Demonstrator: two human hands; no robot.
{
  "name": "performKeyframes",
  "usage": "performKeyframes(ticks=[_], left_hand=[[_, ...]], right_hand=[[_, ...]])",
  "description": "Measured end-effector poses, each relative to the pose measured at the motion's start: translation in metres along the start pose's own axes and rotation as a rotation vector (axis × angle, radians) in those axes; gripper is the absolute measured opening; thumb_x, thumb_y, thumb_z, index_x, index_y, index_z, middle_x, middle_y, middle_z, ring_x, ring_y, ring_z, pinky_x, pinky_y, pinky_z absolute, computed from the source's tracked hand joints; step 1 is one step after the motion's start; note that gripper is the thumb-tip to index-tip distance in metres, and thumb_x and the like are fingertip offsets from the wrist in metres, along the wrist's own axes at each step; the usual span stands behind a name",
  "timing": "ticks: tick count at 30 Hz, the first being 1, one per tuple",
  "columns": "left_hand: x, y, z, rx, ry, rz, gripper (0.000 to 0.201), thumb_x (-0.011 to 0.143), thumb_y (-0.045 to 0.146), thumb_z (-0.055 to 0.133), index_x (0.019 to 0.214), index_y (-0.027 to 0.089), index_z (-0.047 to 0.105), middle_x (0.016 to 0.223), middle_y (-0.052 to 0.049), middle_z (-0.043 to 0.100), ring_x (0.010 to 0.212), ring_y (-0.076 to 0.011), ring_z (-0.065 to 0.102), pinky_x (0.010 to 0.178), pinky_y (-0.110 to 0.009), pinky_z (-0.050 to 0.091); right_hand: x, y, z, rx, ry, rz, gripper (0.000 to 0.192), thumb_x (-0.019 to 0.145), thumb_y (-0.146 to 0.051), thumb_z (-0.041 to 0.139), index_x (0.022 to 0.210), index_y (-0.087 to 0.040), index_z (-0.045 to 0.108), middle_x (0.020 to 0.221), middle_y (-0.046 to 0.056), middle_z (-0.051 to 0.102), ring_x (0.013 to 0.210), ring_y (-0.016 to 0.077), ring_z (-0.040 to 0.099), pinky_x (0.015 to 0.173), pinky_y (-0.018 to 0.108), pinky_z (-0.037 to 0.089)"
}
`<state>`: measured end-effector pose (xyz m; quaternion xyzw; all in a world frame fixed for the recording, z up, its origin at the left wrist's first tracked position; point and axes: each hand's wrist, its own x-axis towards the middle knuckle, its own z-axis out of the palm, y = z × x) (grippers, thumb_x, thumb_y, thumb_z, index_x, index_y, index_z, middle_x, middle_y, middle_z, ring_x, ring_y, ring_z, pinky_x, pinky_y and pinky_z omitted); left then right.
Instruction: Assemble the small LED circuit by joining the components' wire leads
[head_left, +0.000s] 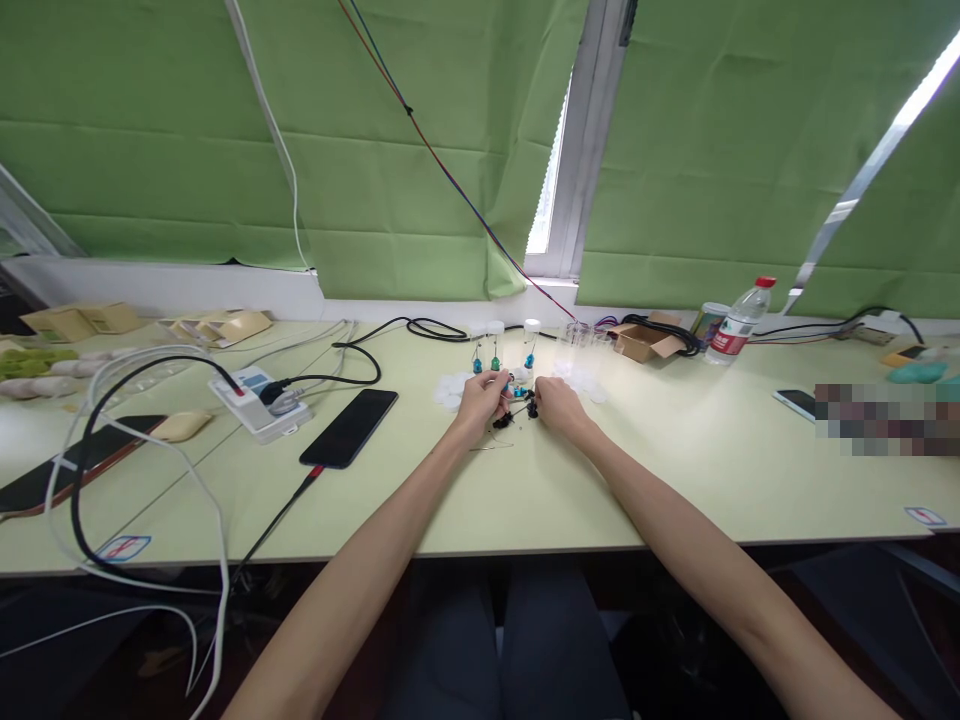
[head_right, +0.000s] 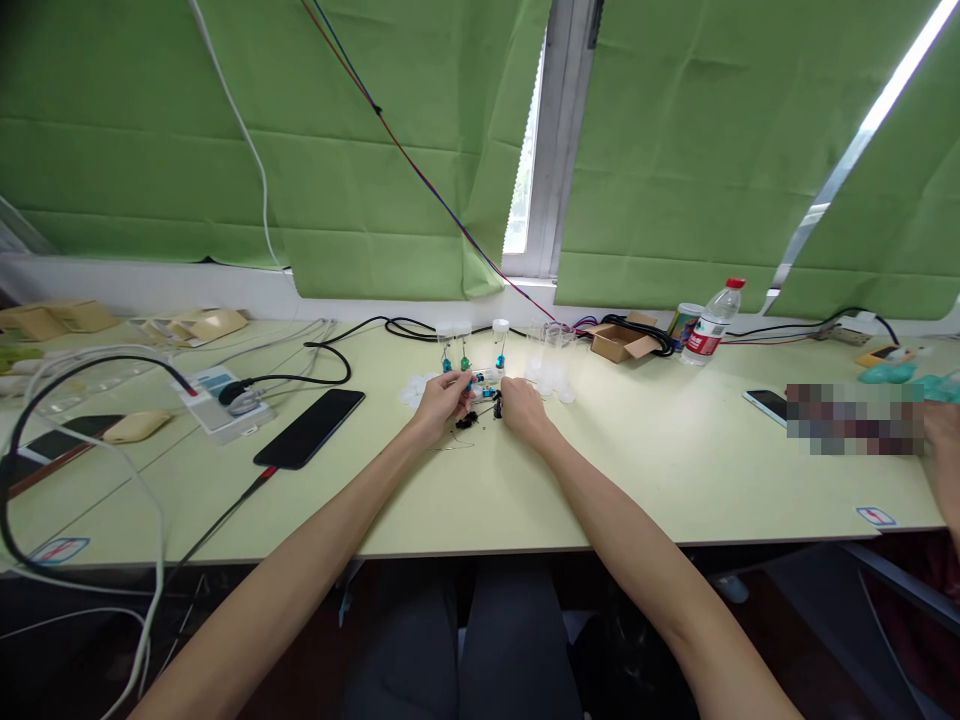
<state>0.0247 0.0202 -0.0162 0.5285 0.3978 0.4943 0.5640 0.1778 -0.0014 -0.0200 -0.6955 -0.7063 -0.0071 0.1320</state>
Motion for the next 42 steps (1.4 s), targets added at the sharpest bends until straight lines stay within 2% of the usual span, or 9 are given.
performKeyframes(ticks=[13, 26, 42], left_hand=[[0.001, -0.003, -0.001, 0.006, -0.001, -0.002, 0.029, 0.079, 0.043, 0.068, 0.079, 0.015, 0.061, 0.059, 0.001, 0.056, 0.04, -0.0072, 0.047, 0.035, -0.019, 0.032], [0.001, -0.002, -0.001, 0.01, -0.005, -0.001, 0.029, 0.079, 0.043, 0.069, 0.078, 0.015, 0.061, 0.057, 0.001, 0.056, 0.038, -0.0074, 0.047, 0.035, -0.02, 0.033], [0.001, -0.002, -0.001, 0.018, 0.003, -0.012, 0.03, 0.078, 0.044, 0.07, 0.078, 0.016, 0.061, 0.059, 0.0, 0.058, 0.039, -0.0072, 0.048, 0.034, -0.019, 0.031]], right_hand=[[-0.001, -0.002, 0.002, -0.027, 0.0, -0.02, 0.022, 0.08, 0.003, 0.05, 0.091, -0.015, 0.056, 0.089, 0.011, 0.062, 0.075, 0.0211, 0.057, 0.054, 0.027, 0.024], [-0.001, -0.001, -0.001, 0.038, 0.043, 0.04, 0.012, 0.086, -0.006, 0.053, 0.091, -0.016, 0.058, 0.088, 0.011, 0.065, 0.075, 0.0219, 0.06, 0.055, 0.026, 0.027], [0.008, 0.011, 0.0, 0.316, 0.176, 0.104, 0.009, 0.081, -0.008, 0.059, 0.08, -0.016, 0.062, 0.085, 0.007, 0.068, 0.081, 0.0186, 0.059, 0.068, 0.025, 0.038]])
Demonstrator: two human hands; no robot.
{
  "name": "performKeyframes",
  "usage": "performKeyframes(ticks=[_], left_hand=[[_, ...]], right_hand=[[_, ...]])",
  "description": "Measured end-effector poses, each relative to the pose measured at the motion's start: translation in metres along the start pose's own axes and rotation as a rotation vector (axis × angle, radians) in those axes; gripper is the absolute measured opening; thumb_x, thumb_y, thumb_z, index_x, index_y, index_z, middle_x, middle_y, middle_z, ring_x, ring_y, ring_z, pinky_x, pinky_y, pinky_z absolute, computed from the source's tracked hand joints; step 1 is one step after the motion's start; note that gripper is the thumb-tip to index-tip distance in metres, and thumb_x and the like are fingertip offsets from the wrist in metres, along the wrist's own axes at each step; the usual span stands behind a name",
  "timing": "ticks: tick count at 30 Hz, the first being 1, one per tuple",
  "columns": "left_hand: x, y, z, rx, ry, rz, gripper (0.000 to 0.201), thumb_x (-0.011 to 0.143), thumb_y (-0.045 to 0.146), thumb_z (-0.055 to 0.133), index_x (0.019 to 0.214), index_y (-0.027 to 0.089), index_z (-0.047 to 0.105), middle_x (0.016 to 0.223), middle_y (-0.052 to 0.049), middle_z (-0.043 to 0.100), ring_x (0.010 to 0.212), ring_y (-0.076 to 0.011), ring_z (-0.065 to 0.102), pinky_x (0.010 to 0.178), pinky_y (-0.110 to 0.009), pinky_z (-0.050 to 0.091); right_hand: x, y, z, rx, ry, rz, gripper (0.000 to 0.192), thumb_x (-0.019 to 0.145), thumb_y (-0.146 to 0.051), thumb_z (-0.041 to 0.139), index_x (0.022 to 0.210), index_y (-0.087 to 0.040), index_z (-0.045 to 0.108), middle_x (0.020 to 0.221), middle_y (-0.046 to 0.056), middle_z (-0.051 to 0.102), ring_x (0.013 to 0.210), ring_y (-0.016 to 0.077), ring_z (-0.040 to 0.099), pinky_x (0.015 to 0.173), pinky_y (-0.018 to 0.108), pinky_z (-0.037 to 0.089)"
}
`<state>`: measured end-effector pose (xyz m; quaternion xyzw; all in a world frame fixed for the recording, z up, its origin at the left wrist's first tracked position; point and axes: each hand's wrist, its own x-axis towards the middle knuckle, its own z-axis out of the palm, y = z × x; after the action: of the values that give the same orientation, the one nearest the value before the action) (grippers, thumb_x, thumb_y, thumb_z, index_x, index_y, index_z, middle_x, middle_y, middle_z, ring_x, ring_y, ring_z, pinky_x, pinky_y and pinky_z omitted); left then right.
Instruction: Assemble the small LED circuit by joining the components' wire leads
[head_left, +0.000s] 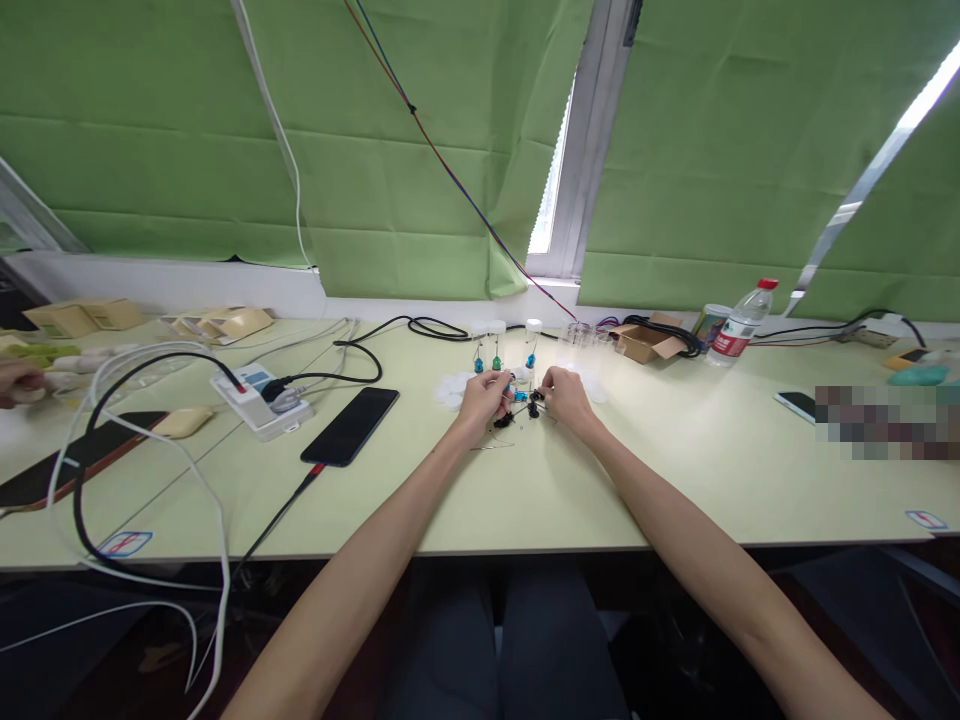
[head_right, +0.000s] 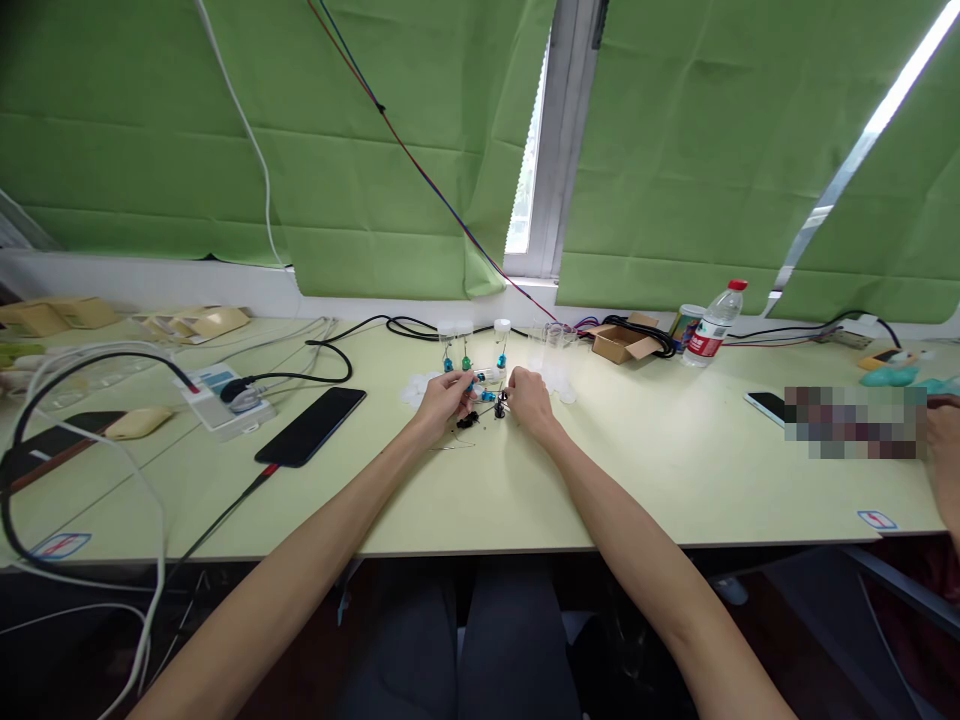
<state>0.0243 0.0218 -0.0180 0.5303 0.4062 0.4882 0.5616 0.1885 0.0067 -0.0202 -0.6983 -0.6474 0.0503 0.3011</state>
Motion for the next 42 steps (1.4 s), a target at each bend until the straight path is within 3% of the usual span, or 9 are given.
performKeyframes(ticks=[11, 15, 21, 31, 42], left_hand=[[0.0, 0.0, 0.0, 0.014, 0.002, 0.01, 0.024, 0.082, 0.039, 0.065, 0.08, 0.015, 0.062, 0.06, 0.0, 0.058, 0.039, -0.0075, 0.048, 0.034, -0.019, 0.032], [0.001, -0.001, -0.001, 0.022, 0.003, 0.005, 0.023, 0.082, 0.038, 0.065, 0.08, 0.015, 0.062, 0.06, 0.0, 0.058, 0.038, -0.0074, 0.048, 0.034, -0.019, 0.032], [0.0, -0.002, 0.0, 0.034, -0.006, -0.023, 0.022, 0.078, 0.034, 0.071, 0.085, 0.016, 0.061, 0.06, 0.0, 0.06, 0.039, -0.0077, 0.05, 0.036, -0.019, 0.035], [0.0, -0.003, -0.001, 0.058, -0.033, -0.048, 0.032, 0.078, 0.033, 0.073, 0.102, 0.015, 0.061, 0.062, -0.001, 0.063, 0.038, -0.008, 0.05, 0.038, -0.02, 0.037], [-0.003, -0.001, 0.001, 0.07, -0.093, 0.015, 0.021, 0.079, 0.034, 0.07, 0.075, 0.014, 0.066, 0.058, -0.001, 0.058, 0.039, -0.0066, 0.049, 0.039, -0.02, 0.039]], right_hand=[[0.004, 0.004, -0.003, 0.293, 0.138, 0.046, 0.011, 0.075, -0.015, 0.063, 0.065, -0.017, 0.059, 0.075, 0.005, 0.067, 0.076, 0.0192, 0.061, 0.073, 0.03, 0.043], [0.005, 0.005, -0.003, 0.461, 0.146, 0.093, 0.012, 0.072, -0.018, 0.066, 0.063, -0.018, 0.058, 0.066, 0.003, 0.066, 0.067, 0.019, 0.063, 0.067, 0.03, 0.047], [0.006, 0.005, 0.002, 0.805, 0.062, 0.181, 0.017, 0.07, -0.024, 0.074, 0.065, -0.018, 0.059, 0.058, 0.003, 0.066, 0.053, 0.0151, 0.062, 0.055, 0.027, 0.051], [0.005, 0.0, 0.002, 1.195, -0.136, 0.247, 0.033, 0.056, -0.028, 0.09, 0.06, -0.016, 0.059, 0.059, 0.001, 0.063, 0.058, 0.0118, 0.062, 0.063, 0.026, 0.055], [0.0, -0.006, -0.003, 1.258, -0.28, 0.222, 0.036, 0.053, -0.028, 0.092, 0.061, -0.016, 0.059, 0.06, 0.001, 0.062, 0.057, 0.0109, 0.059, 0.058, 0.024, 0.052]])
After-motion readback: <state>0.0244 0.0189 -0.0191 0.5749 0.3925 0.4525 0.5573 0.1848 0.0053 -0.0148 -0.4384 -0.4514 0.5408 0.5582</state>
